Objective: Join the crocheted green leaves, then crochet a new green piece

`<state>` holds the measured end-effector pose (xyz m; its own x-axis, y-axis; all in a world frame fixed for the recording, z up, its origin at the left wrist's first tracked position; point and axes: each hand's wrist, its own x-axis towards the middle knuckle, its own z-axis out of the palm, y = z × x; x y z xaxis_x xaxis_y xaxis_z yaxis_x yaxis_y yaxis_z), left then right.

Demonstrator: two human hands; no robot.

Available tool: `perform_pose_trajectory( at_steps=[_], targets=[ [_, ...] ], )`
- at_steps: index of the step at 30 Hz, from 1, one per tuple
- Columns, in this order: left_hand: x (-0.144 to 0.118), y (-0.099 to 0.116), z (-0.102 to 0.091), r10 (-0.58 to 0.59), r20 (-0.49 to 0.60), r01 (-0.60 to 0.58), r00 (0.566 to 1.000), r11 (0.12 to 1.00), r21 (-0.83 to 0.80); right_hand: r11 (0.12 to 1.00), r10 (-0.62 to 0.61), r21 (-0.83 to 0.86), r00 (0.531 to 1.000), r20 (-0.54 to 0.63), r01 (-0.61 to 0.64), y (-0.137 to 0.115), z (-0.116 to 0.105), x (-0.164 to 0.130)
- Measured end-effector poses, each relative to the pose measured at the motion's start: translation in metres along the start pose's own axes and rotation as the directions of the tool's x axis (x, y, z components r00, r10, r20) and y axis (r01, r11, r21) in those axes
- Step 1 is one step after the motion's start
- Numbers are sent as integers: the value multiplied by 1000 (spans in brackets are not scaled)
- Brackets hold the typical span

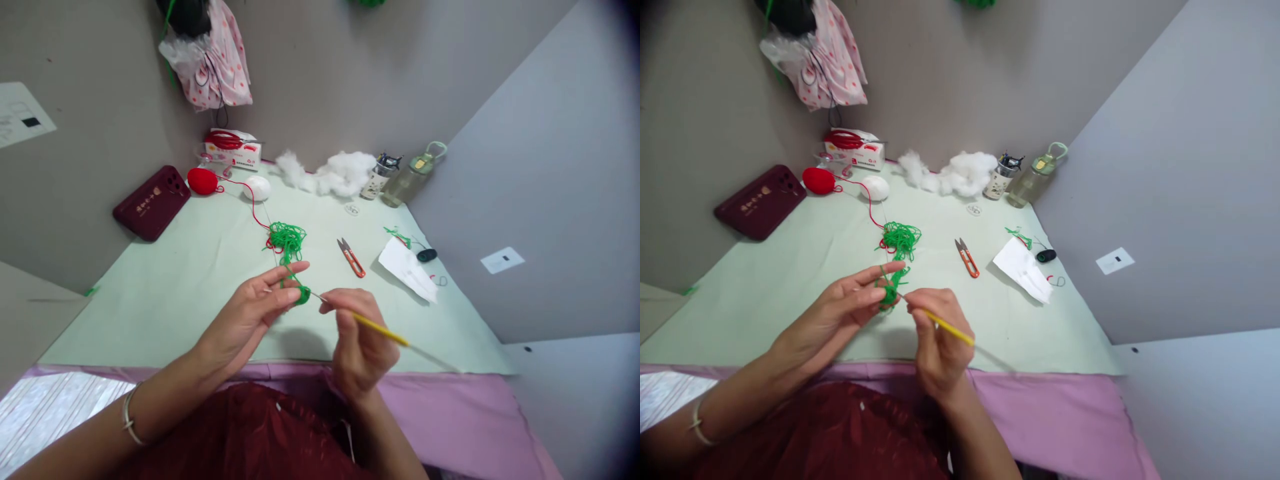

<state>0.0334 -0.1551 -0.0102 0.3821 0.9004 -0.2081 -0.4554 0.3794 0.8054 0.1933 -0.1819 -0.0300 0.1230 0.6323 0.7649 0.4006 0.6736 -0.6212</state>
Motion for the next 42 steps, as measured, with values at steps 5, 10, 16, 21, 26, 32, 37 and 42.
perform_pose_trajectory(
  at_steps=[5, 10, 16, 21, 26, 32, 37, 42],
  targets=[
    [0, -1, 1, 99, 25, -101, 995, 991, 86, 945, 197, 260, 980, 31, -199, -4, 2, 16],
    [1, -6, 5, 137, -18, -134, 990, 985, 113, 1000, 14, -19, 998, 64, -13, 0, 5, 6],
    [10, -5, 2, -54, 53, 62, 997, 986, -157, 1000, -6, -19, 1000, -18, 6, 0, 0, 8],
    [9, -4, 3, 66, -3, -65, 998, 998, 12, 938, 205, 277, 978, 44, -209, -2, 2, 19],
    [5, -4, 2, 113, -17, -110, 993, 985, 130, 920, 260, 284, 963, 68, -268, -1, 4, 16],
    [6, -1, -2, 80, -7, -77, 997, 978, 192, 744, 429, 511, 894, 131, -431, 6, -1, 14],
    [4, 3, 0, 92, -16, -86, 996, 973, 213, 744, 420, 519, 899, 127, -421, 5, -4, 14],
    [2, 2, -1, 122, -14, -116, 992, 968, 224, 927, 249, 267, 965, 81, -262, -4, -8, 13]
  ],
)
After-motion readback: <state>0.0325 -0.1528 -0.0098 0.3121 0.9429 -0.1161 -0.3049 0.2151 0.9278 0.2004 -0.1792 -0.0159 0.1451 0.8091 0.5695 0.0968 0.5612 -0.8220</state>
